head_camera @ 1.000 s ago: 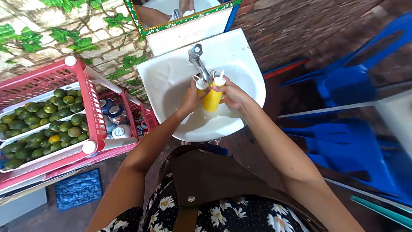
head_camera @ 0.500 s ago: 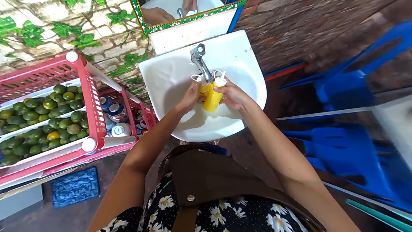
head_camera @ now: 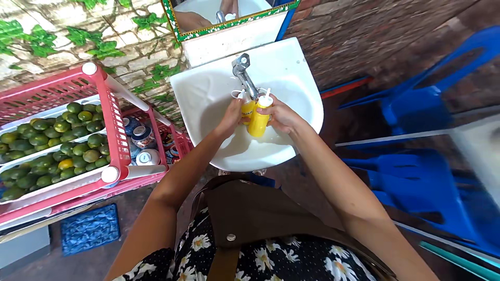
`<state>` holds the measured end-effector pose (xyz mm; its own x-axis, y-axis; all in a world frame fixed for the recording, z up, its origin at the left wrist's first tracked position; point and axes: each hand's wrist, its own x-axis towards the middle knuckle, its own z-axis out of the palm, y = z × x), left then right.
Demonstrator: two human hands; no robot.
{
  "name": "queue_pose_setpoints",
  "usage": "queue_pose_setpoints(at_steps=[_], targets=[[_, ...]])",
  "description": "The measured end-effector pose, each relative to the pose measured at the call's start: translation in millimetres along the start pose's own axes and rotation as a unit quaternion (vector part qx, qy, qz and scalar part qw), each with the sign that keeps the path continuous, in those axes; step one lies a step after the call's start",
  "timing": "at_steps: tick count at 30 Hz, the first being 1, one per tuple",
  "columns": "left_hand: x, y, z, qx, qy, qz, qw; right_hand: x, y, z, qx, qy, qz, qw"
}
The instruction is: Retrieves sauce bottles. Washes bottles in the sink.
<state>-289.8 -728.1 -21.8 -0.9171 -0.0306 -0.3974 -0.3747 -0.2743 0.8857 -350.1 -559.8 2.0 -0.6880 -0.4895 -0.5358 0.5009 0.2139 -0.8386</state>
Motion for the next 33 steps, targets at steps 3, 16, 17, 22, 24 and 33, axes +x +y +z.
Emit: queue_pose_setpoints(at_steps=[3, 16, 17, 22, 24, 33], targets=[[1, 2, -2, 0.008, 0.005, -0.019, 1.000, -1, 3, 3, -0.002, -0.004, -0.010, 1.000], [-11, 7, -7, -0.052, -0.026, -0.055, 0.997, 7, 5, 12, -0.013, 0.021, -0.017, 1.000], [-14, 8, -8, -0.043, -0.023, -0.048, 0.998, 11, 5, 14, -0.018, 0.021, -0.021, 0.999], [-26, 2, -23, 0.106, 0.027, 0.021, 0.994, 30, 5, 21, -0.009, -0.059, -0.058, 0.997], [-18, -6, -34, 0.168, 0.060, 0.063, 0.982, 35, 3, 21, -0.009, -0.090, -0.067, 0.994], [-19, 2, -20, 0.177, 0.003, 0.029, 0.984, 19, -17, 14, -0.109, -0.043, 0.064, 0.991]])
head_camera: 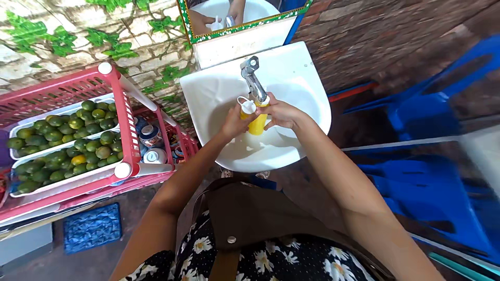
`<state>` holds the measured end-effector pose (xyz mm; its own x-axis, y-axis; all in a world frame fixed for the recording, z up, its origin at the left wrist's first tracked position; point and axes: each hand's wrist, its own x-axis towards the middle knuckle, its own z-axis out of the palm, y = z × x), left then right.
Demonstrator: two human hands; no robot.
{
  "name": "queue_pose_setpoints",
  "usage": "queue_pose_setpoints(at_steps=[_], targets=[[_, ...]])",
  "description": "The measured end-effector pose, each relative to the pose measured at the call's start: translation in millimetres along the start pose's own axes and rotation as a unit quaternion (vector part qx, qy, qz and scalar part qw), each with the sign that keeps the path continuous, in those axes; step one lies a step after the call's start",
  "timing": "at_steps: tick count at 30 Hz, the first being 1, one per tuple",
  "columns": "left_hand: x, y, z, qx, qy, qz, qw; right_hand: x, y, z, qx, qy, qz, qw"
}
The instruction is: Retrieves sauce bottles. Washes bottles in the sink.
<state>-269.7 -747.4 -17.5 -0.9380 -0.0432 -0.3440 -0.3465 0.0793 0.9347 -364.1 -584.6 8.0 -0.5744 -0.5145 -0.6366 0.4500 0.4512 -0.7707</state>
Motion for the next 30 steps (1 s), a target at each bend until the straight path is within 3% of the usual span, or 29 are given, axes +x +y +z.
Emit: queue_pose_setpoints(at_steps=[3, 15, 20, 30], targets=[[-7, 7, 4, -0.081, -0.029, -0.010, 0.996, -2, 5, 1, 0.009, -0.003, -0.013, 1.000], [-3, 11, 2, -0.190, 0.010, -0.038, 0.981, -9, 13, 7, 0.013, 0.013, -0.031, 0.999], [-5, 13, 8, -0.182, 0.017, -0.032, 0.983, -11, 13, 8, 0.006, 0.016, -0.030, 0.999], [-5, 16, 16, -0.233, 0.059, -0.098, 0.966, -14, 16, 9, 0.001, 0.031, -0.047, 0.998]])
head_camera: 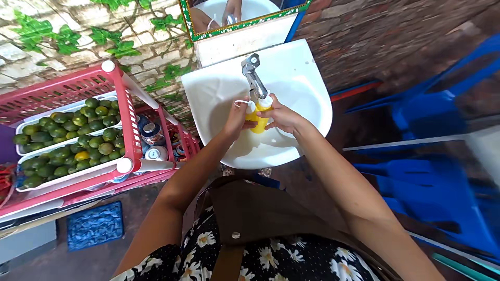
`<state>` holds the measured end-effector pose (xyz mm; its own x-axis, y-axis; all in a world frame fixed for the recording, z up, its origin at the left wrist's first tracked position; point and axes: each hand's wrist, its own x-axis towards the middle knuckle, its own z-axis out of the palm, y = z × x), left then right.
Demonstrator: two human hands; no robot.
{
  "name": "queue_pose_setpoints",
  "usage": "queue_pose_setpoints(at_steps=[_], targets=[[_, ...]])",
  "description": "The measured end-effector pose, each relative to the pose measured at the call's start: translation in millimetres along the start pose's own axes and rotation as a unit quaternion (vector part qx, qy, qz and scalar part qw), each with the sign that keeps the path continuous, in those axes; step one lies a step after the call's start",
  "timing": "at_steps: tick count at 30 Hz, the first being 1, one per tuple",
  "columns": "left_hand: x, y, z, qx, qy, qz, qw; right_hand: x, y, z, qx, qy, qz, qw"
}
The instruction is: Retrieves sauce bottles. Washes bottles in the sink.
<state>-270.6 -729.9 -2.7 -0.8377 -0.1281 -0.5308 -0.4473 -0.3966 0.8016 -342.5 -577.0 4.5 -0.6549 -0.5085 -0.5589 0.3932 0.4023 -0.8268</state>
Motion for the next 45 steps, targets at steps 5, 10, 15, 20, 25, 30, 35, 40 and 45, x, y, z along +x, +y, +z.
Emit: queue_pose_setpoints(at_steps=[5, 10, 15, 20, 25, 30, 35, 40, 45], targets=[[2, -6, -7, -0.078, -0.078, 0.014, 0.994, 1, 1, -4, 0.017, 0.028, 0.005, 0.999], [4, -15, -14, -0.125, -0.090, 0.032, 0.988, -2, 5, -9, -0.022, -0.003, -0.002, 1.000], [8, -12, -14, -0.112, -0.094, 0.040, 0.988, 2, 9, -8, -0.028, 0.012, -0.011, 0.999], [19, -17, -11, 0.082, -0.096, 0.119, 0.985, -5, 9, -11, -0.013, 0.027, -0.016, 0.999], [28, -21, -12, 0.167, -0.046, 0.154, 0.973, -16, 8, -27, -0.052, 0.029, -0.118, 0.991], [19, -17, -15, 0.182, 0.017, 0.153, 0.971, -20, -3, -24, -0.176, 0.070, -0.195, 0.962], [22, -16, -19, 0.200, 0.023, 0.150, 0.968, -43, -39, -14, -0.302, 0.144, -0.245, 0.910], [19, -15, -18, 0.248, 0.024, 0.134, 0.959, -35, -74, 5, -0.463, 0.065, -0.439, 0.767], [18, -12, -20, 0.256, 0.024, 0.119, 0.959, -10, -75, 6, -0.531, -0.005, -0.471, 0.705]])
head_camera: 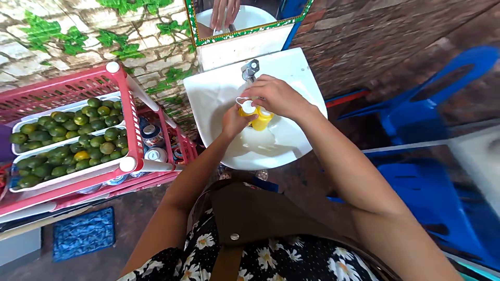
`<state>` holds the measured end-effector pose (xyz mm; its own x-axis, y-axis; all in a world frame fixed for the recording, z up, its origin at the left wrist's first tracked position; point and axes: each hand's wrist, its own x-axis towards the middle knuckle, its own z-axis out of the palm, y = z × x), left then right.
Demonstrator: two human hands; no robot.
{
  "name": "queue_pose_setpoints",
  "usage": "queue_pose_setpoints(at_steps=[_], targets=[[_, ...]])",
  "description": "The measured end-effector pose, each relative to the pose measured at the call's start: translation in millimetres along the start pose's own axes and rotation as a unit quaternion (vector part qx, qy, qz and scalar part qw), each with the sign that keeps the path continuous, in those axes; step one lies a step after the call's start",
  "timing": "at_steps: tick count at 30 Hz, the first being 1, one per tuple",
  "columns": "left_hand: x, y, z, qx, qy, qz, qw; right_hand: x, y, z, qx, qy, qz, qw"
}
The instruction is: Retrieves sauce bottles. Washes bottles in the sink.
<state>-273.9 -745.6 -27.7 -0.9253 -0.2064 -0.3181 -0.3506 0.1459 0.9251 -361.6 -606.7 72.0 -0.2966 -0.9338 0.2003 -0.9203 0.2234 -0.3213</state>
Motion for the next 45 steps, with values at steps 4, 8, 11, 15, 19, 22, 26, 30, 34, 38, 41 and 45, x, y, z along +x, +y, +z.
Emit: queue_pose_setpoints(at_steps=[4, 8, 11, 15, 19, 22, 26, 30, 34, 38, 41, 45], targets=[[1, -2, -1, -0.011, -0.002, -0.008, 1.000, -7, 4, 13, -0.013, 0.017, -0.021, 1.000], [0, 1, -1, 0.025, -0.013, 0.008, 1.000, -12, -1, 19, -0.011, 0.048, -0.005, 0.999], [0, 1, 1, 0.065, -0.023, 0.028, 0.997, -18, -1, 18, -0.016, 0.044, -0.009, 0.999], [2, 2, 4, 0.104, -0.022, 0.050, 0.993, -39, 2, 2, 0.073, 0.118, 0.078, 0.987], [10, -3, 7, 0.096, -0.050, 0.024, 0.994, -77, 12, 21, 0.227, 0.146, 0.349, 0.897], [21, -6, 14, 0.084, -0.096, 0.027, 0.991, -81, 15, 59, 0.366, 0.063, 0.434, 0.821], [35, -7, 19, 0.109, -0.098, 0.049, 0.988, -73, 23, 75, 0.451, 0.144, 0.451, 0.756], [40, -11, 20, 0.027, -0.135, 0.079, 0.987, -81, 21, 58, 0.353, 0.191, 0.469, 0.786], [18, 9, 6, 0.069, -0.221, 0.141, 0.963, -96, 1, 17, 0.273, 0.219, 0.473, 0.809], [-24, 42, -21, 0.230, -0.186, 0.237, 0.925, -98, -46, -17, 0.195, 0.312, 0.458, 0.809], [-44, 43, -29, 0.279, -0.151, 0.263, 0.911, -111, -67, -4, 0.186, 0.344, 0.420, 0.819], [-73, 26, -37, 0.293, -0.170, 0.294, 0.894, -137, -82, 13, 0.150, 0.156, 0.369, 0.904]])
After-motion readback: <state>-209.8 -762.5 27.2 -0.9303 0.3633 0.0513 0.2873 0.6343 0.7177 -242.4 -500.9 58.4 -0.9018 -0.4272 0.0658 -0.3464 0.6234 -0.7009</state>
